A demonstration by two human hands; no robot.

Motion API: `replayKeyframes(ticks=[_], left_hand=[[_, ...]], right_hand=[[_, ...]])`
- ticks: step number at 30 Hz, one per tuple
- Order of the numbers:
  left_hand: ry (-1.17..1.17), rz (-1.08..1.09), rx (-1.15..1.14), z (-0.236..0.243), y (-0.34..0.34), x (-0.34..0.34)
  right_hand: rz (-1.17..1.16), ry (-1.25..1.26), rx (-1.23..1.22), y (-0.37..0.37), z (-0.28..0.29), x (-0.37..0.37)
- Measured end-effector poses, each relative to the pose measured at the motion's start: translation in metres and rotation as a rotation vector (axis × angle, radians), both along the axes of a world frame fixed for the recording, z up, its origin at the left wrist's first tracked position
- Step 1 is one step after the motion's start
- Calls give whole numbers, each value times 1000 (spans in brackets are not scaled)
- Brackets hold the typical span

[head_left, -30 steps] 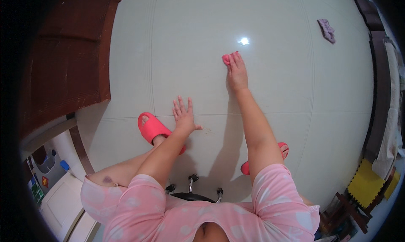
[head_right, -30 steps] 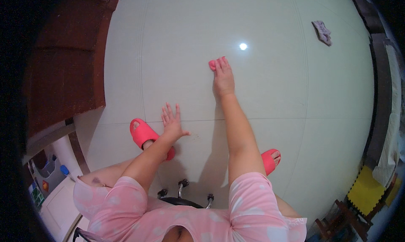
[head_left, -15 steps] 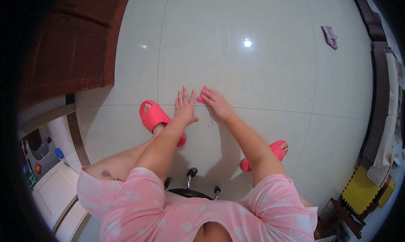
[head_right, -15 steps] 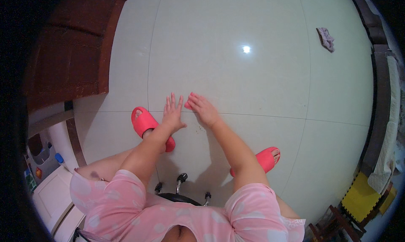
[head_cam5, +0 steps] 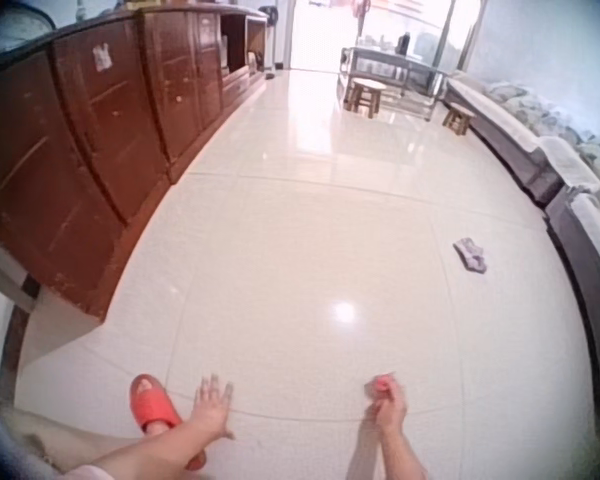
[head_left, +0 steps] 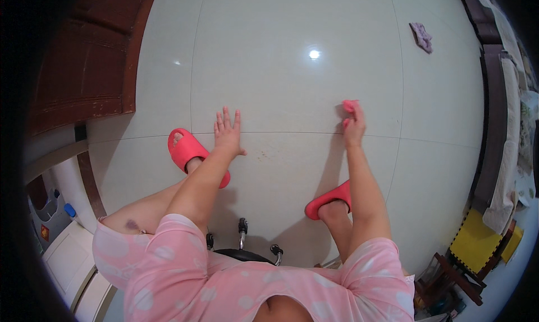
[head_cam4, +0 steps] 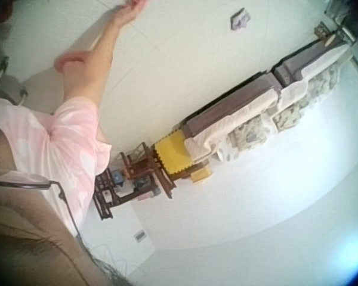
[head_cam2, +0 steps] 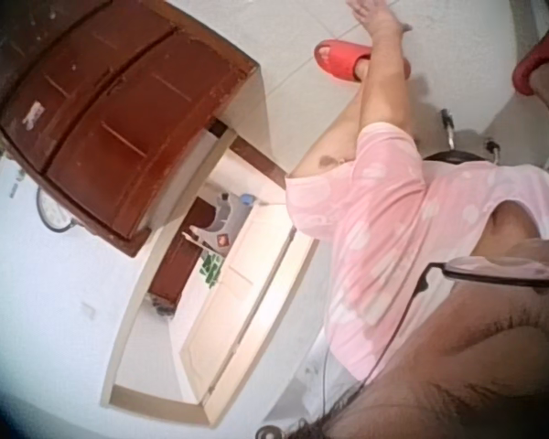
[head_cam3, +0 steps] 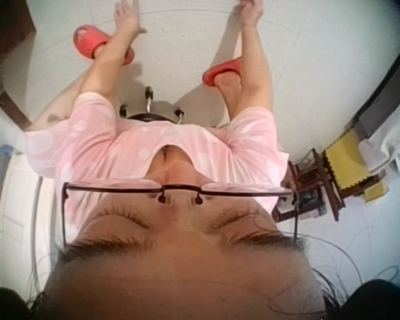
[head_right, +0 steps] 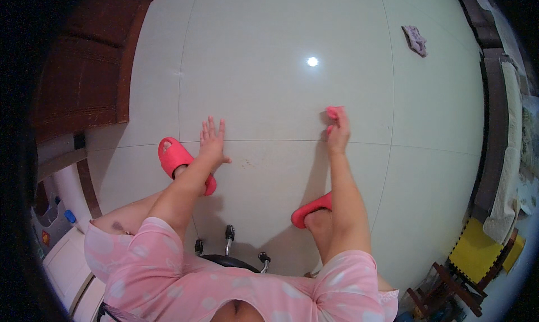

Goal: The person sits on the floor and wipes the tiles using a pink cloth by hand, then moves to a pink basin and rinses the cloth in water.

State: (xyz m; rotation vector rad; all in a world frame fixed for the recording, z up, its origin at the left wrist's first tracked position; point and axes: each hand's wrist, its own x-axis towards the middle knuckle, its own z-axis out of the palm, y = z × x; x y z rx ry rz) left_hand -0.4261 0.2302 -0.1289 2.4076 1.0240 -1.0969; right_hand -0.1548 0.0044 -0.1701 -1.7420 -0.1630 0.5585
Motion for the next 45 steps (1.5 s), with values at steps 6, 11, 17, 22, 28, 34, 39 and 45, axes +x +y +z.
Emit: replayKeyframes(ticks=[6,11,17,22,28,34,39,45], left_hand=[[-64,18,-9,-4,-1,3],[-84,22,-14,-8,-1,-3],[-108,32,-25,-11,-1,-2],[-91,27,-23,-9,0,-3],[-146,8,-8,1,-1,6],[-268,181,-64,9,-4,-5],[-472,322,-152,41,-58,-6],[-723,488,-118,68,-75,-31]], right_hand=[[-82,-527,-398,-39,-56,31],[70,-347,58,24,-53,-45],[415,-695,-185,61,-30,-131],[498,-686,-138,68,-22,-185],[757,-536,-32,42,-12,-218],[314,356,7,39,27,-215],[119,389,34,29,82,-172],[-43,363,235,42,160,-185]])
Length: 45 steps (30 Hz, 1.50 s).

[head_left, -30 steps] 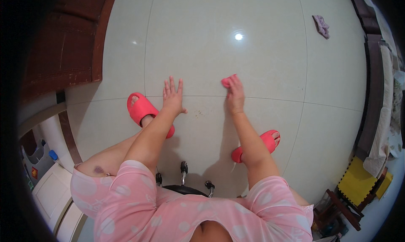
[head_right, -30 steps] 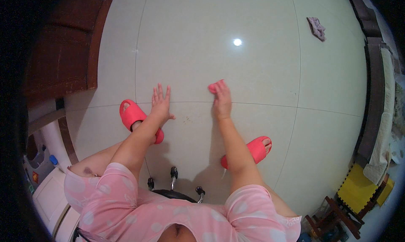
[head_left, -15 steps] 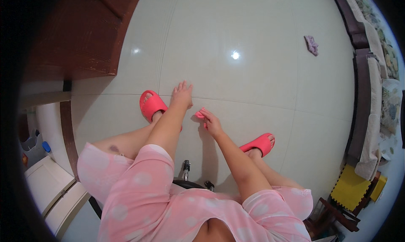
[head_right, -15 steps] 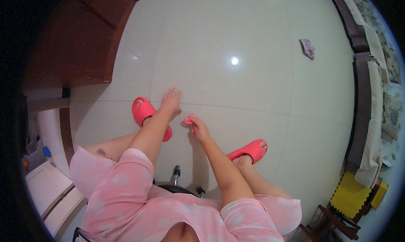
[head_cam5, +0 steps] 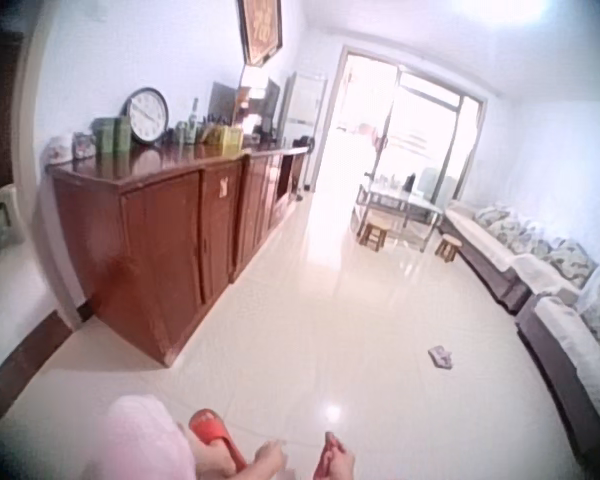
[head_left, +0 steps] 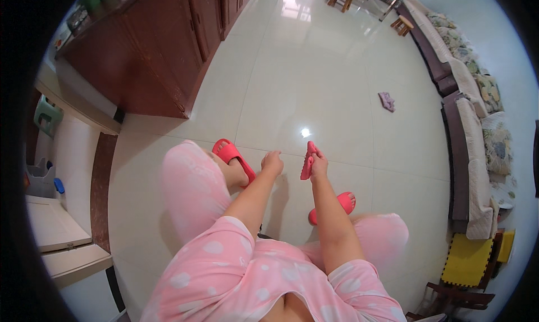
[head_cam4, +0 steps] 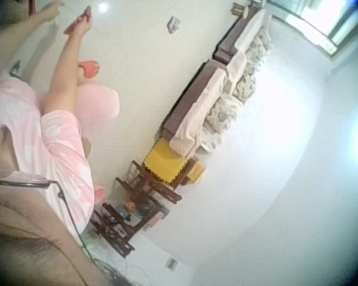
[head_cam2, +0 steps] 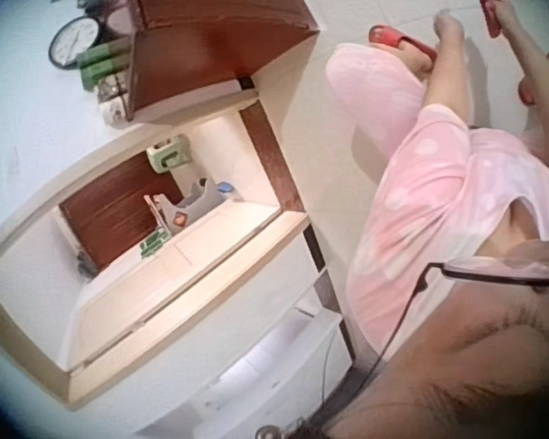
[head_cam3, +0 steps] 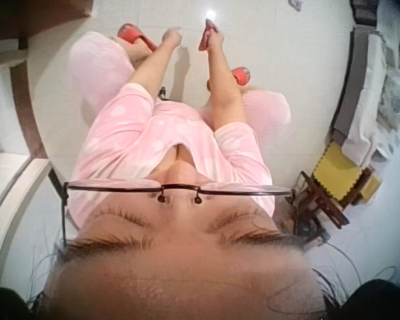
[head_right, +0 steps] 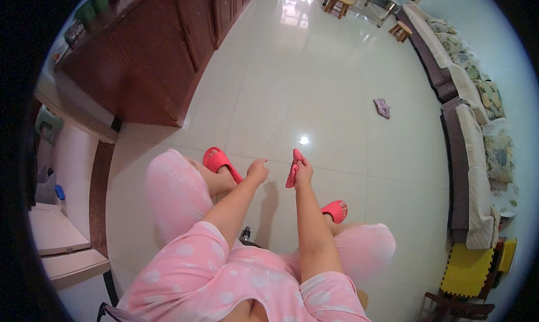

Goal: The person sits on the floor and wipes the tiles using a pink cloth by hand, then moves to a pink basin and rinses the cloth in water.

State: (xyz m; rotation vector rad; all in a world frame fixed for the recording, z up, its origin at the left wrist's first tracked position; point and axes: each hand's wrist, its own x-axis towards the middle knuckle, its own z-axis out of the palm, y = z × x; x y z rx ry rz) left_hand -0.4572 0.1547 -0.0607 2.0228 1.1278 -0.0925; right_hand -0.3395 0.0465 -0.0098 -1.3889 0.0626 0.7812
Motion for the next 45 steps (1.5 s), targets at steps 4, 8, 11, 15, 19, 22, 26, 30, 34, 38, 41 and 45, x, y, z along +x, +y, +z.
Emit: replayKeyframes(ticks=[4,8,11,15,19,22,26,30,34,38,41,45], left_hand=[[-94,91,-57,36,-16,-4],[-187,115,-42,64,-18,-6],[-265,130,-16,80,-20,-10],[-249,130,3,86,-18,-23],[-205,124,3,85,-22,-30],[-211,104,56,83,-20,-34],[-137,60,36,86,-11,-37],[-153,102,65,90,6,-42],[-134,161,77,79,21,-49],[-94,198,18,56,32,-52],[-11,198,11,35,49,-61],[98,296,-2,8,95,-80]], right_hand=[[-48,-48,43,-7,30,-12],[-50,-89,151,-8,51,-21],[-57,-128,182,-6,63,-23],[-90,-135,209,-1,79,-39],[-117,-118,219,0,84,-51],[-107,-102,270,0,78,-52],[-123,-150,189,0,71,-45],[-181,-60,261,10,67,-37],[-185,-8,221,33,65,-43],[-140,16,160,61,47,-34],[-190,55,113,82,26,-19],[-194,77,77,117,6,-8]])
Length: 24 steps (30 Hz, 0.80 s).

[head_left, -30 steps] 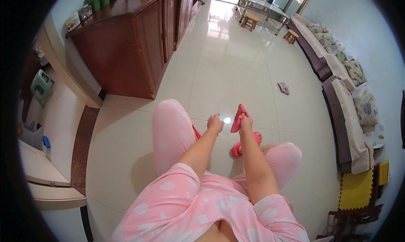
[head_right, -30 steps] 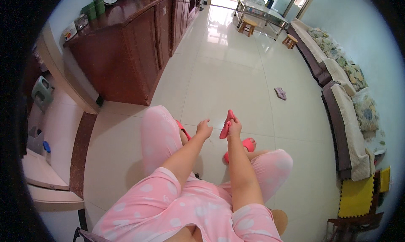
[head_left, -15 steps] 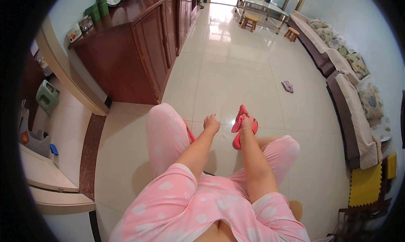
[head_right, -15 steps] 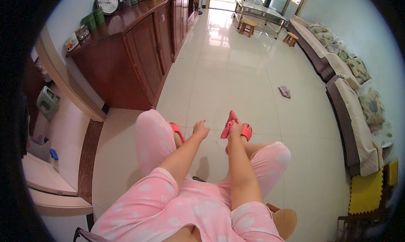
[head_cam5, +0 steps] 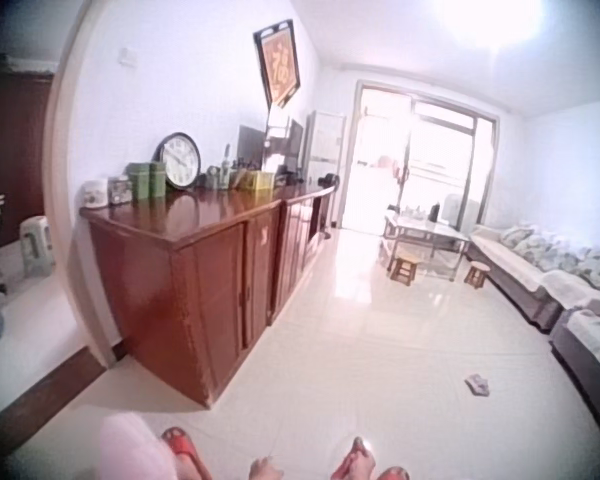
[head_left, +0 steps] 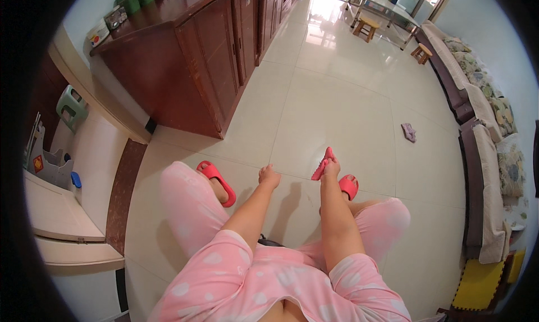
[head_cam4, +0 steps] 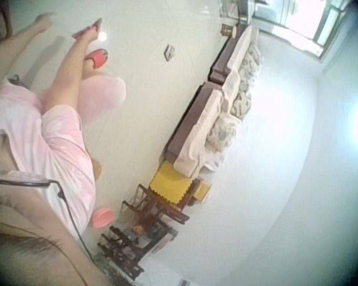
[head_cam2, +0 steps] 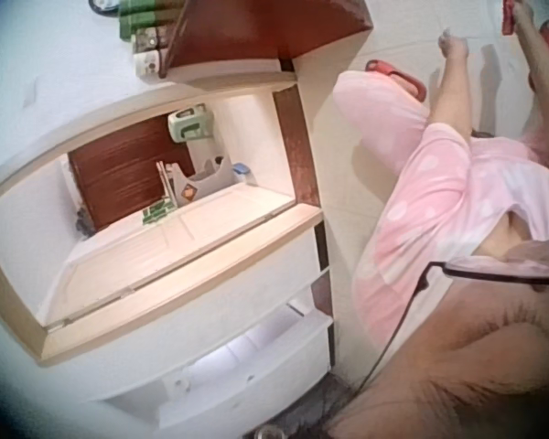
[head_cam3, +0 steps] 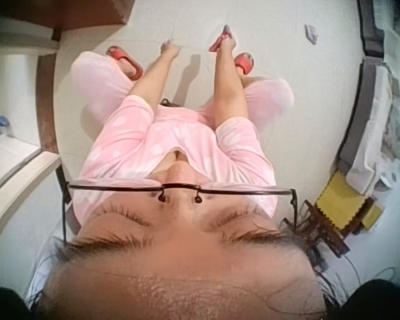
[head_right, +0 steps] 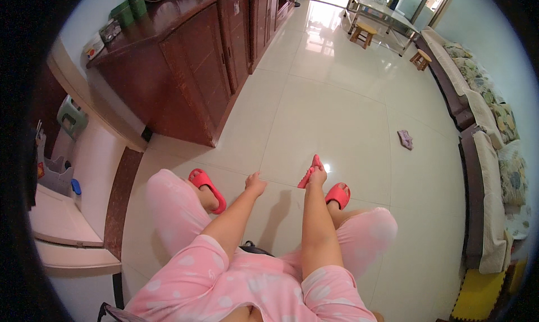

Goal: The person sits on the floor and wipes the tiles using a pink cloth by hand, then moves to a pink basin and rinses the cloth in water.

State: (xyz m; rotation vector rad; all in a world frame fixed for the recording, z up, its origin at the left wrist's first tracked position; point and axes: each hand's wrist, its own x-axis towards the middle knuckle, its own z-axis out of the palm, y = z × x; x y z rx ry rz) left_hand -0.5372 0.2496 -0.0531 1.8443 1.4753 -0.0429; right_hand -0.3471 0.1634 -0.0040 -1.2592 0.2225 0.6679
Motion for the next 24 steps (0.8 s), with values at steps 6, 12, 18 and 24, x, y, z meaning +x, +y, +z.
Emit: replayKeyframes(ticks=[6,12,18,24], left_hand=[[91,56,-94,-18,37,13],[132,40,-112,-51,84,26],[195,123,0,-93,125,31],[267,48,121,-116,147,63]], right_hand=[[-83,22,-108,29,-41,43],[-197,76,-94,63,-86,80],[-255,57,-175,94,-125,96],[-264,-241,-302,103,-203,141]])
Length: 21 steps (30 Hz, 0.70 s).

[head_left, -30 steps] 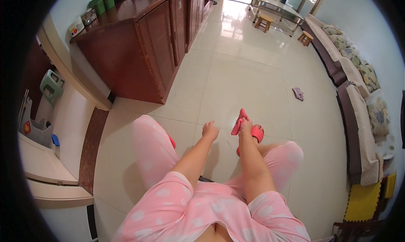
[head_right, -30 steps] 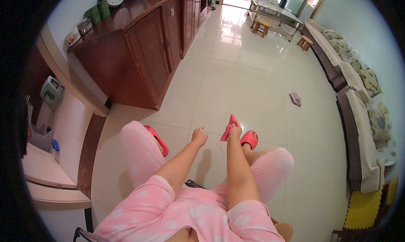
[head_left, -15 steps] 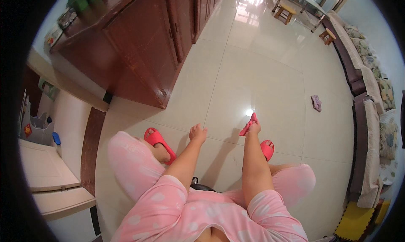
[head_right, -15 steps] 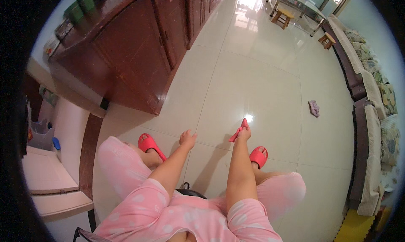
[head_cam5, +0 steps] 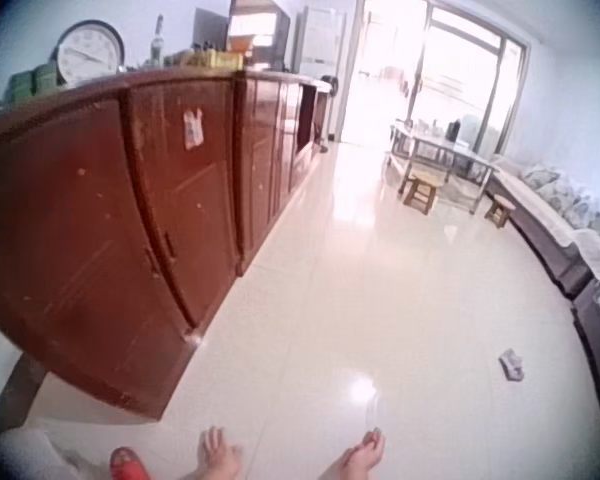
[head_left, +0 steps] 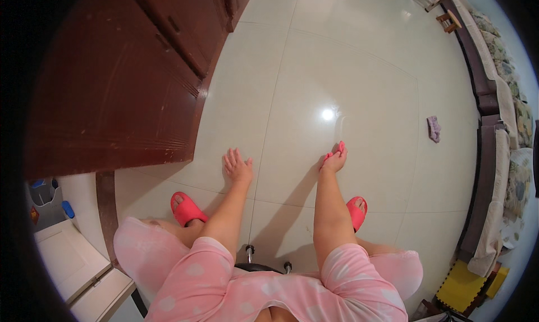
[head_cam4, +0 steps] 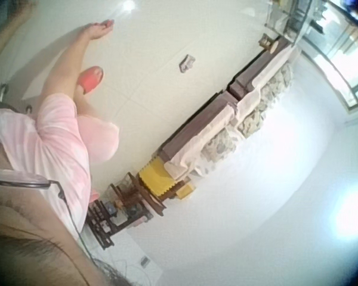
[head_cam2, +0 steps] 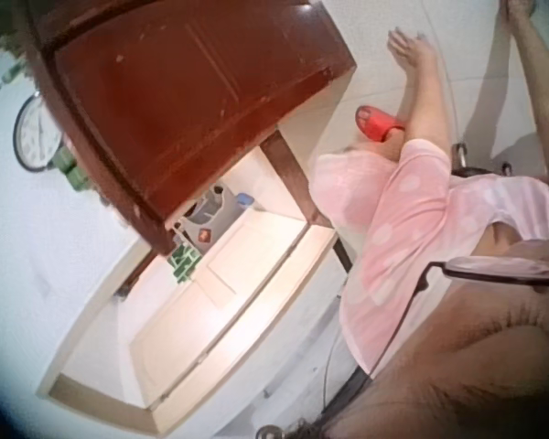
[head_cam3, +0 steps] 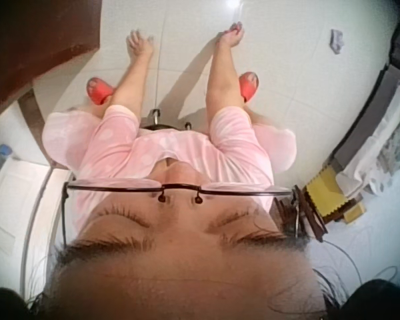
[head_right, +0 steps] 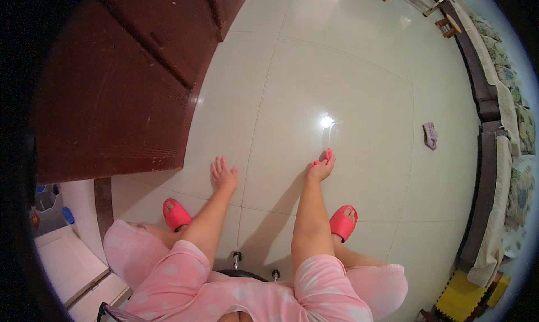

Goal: The person sits on the floor and wipes the tiles using a pink cloth by hand, then moves to a pink basin and rinses the cloth in water.

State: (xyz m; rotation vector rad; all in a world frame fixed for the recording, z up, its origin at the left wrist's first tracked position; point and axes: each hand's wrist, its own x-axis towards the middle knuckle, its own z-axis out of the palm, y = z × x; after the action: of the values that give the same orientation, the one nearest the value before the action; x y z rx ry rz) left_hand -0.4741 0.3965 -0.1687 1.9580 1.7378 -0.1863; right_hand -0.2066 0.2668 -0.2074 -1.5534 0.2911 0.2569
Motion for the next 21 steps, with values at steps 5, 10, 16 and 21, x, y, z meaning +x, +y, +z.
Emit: replayKeyframes(ticks=[5,10,16,21], left_hand=[[90,-117,138,-13,26,3],[138,-129,194,-27,29,3],[193,-160,293,-28,22,11],[202,-158,331,-29,21,6]], right_hand=[[198,-536,-1192,15,-33,7],[235,-584,-1084,61,-18,21],[332,-728,-1121,120,-14,56],[508,-810,-1018,183,-17,69]])
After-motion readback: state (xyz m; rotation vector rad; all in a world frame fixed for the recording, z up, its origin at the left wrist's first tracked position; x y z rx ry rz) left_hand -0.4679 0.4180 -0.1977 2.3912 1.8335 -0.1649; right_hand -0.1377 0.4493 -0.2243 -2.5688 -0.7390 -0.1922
